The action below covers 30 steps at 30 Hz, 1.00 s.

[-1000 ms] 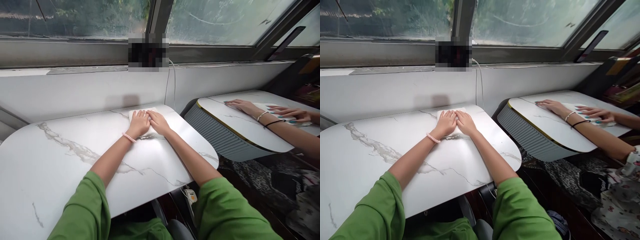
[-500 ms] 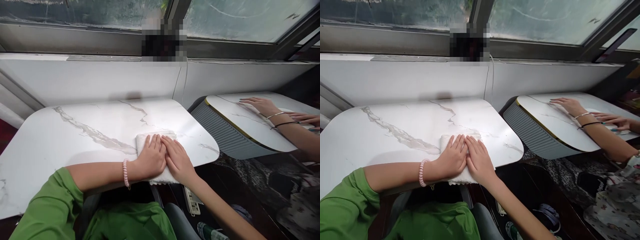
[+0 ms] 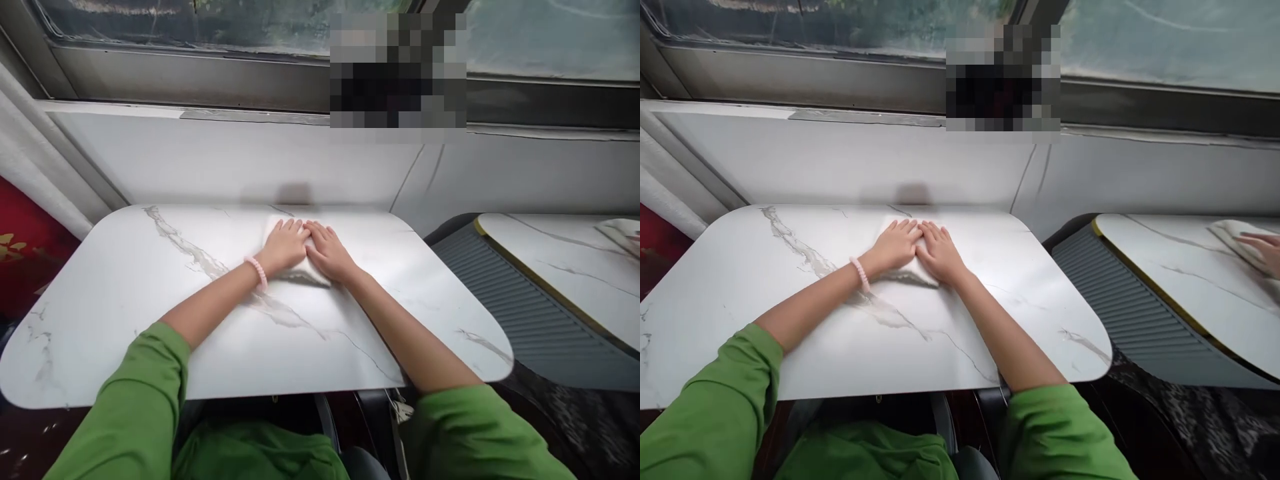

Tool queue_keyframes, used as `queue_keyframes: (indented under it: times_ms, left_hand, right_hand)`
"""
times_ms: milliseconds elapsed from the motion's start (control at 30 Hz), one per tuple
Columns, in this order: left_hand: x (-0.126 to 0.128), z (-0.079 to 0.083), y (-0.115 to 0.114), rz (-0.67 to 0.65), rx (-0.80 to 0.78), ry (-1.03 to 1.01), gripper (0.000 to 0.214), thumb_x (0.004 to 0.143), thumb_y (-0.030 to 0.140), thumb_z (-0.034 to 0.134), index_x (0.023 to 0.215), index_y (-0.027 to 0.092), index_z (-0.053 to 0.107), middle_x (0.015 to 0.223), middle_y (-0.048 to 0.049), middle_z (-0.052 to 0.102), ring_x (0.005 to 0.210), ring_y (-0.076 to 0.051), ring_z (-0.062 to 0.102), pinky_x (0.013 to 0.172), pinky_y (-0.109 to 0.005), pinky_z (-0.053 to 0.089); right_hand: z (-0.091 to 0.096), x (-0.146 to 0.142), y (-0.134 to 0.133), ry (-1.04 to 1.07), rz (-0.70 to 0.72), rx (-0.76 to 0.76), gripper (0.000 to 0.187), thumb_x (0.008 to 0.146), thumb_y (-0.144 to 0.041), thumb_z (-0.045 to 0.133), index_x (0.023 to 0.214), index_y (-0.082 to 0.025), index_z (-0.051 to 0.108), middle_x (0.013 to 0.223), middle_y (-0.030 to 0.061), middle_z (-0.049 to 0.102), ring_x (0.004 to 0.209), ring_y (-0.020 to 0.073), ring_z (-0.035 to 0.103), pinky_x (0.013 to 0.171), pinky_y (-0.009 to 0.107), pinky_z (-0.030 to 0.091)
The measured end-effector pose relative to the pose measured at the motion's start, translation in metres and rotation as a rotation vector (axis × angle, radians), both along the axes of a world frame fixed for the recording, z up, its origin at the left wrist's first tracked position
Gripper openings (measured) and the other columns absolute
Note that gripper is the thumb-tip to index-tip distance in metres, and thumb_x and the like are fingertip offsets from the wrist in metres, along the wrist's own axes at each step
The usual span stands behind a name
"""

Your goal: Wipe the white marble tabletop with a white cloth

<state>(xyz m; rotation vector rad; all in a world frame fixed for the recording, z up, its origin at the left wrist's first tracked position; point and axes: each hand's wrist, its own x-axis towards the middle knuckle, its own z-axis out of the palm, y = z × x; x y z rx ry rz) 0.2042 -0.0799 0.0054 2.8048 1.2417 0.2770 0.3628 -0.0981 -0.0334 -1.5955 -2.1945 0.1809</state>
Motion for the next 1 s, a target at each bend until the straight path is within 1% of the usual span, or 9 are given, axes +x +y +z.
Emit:
queue_keyframes:
  times_ms: [100,200,400,533,700,767,833,900,1000]
  left_hand:
    - [-0.003,-0.004,0.038,0.061,0.000,-0.038,0.047,0.094,0.018,0.033,0.140,0.015,0.043,0.150,-0.0099,0.040,0.140,-0.021,0.031,0.118,-0.040,0.016]
    - [-0.005,-0.006,0.058,0.082,0.008,-0.048,0.047,0.093,0.018,0.033,0.139,0.018,0.045,0.148,-0.0073,0.043,0.139,-0.020,0.033,0.118,-0.040,0.017]
    - [-0.006,-0.008,0.062,0.084,0.026,-0.056,0.045,0.094,0.019,0.032,0.136,0.017,0.048,0.148,-0.0089,0.042,0.139,-0.020,0.032,0.118,-0.040,0.015]
    - [-0.009,-0.008,0.055,0.091,0.021,-0.027,0.045,0.095,0.020,0.032,0.138,0.017,0.045,0.150,-0.0096,0.040,0.140,-0.019,0.031,0.118,-0.041,0.015]
    - [-0.013,-0.006,0.039,0.116,0.046,-0.015,0.044,0.096,0.022,0.033,0.138,0.017,0.046,0.150,-0.0118,0.039,0.140,-0.021,0.031,0.118,-0.043,0.016]
    - [-0.018,-0.006,0.025,0.100,0.059,-0.007,0.044,0.096,0.023,0.034,0.139,0.016,0.045,0.150,-0.0130,0.039,0.140,-0.022,0.031,0.117,-0.046,0.017]
    - [-0.024,-0.006,0.006,0.047,0.075,-0.004,0.045,0.096,0.022,0.035,0.139,0.015,0.043,0.150,-0.0142,0.039,0.140,-0.023,0.032,0.117,-0.047,0.018]
    - [-0.034,-0.006,-0.017,-0.018,0.084,-0.005,0.047,0.095,0.021,0.037,0.141,0.015,0.041,0.150,-0.0153,0.039,0.140,-0.024,0.032,0.117,-0.047,0.018]
    - [-0.053,-0.003,-0.059,-0.110,0.075,-0.012,0.047,0.095,0.021,0.037,0.141,0.015,0.041,0.150,-0.0152,0.038,0.141,-0.025,0.031,0.118,-0.048,0.017]
  right_hand:
    - [-0.003,-0.009,0.038,0.019,-0.036,0.025,0.055,0.091,-0.035,0.033,0.142,-0.014,0.037,0.150,0.0138,0.040,0.142,0.0283,0.029,0.116,0.055,0.021]
    - [-0.001,-0.012,0.057,0.029,-0.030,0.025,0.056,0.091,-0.034,0.031,0.143,-0.012,0.035,0.150,0.0129,0.040,0.143,0.0272,0.028,0.117,0.054,0.020]
    - [-0.004,-0.008,0.061,0.038,-0.015,0.037,0.058,0.093,-0.037,0.029,0.145,-0.010,0.033,0.151,0.0139,0.037,0.143,0.0277,0.026,0.117,0.055,0.018]
    - [-0.005,-0.010,0.056,0.063,-0.003,0.057,0.057,0.091,-0.036,0.033,0.142,-0.012,0.038,0.148,0.0138,0.042,0.140,0.0285,0.033,0.115,0.056,0.021]
    - [0.009,-0.018,0.041,0.072,-0.010,0.106,0.053,0.084,-0.032,0.039,0.131,-0.011,0.052,0.136,0.0166,0.055,0.129,0.0307,0.048,0.108,0.052,0.033]
    - [0.022,-0.018,0.031,0.025,0.008,0.102,0.047,0.081,-0.032,0.042,0.121,-0.013,0.060,0.121,0.0149,0.066,0.114,0.0308,0.058,0.098,0.046,0.043]
    - [0.037,-0.018,0.019,-0.034,0.013,0.081,0.037,0.079,-0.032,0.043,0.103,-0.017,0.068,0.098,0.0104,0.073,0.091,0.0279,0.065,0.082,0.039,0.047]
    - [0.050,-0.018,0.007,-0.066,0.020,0.064,0.029,0.079,-0.030,0.043,0.082,-0.020,0.070,0.078,0.0061,0.073,0.071,0.0230,0.064,0.070,0.033,0.045]
    - [0.065,-0.027,-0.008,-0.021,0.120,0.013,0.029,0.076,-0.026,0.042,0.056,-0.020,0.061,0.058,0.0032,0.066,0.054,0.0158,0.055,0.061,0.028,0.039]
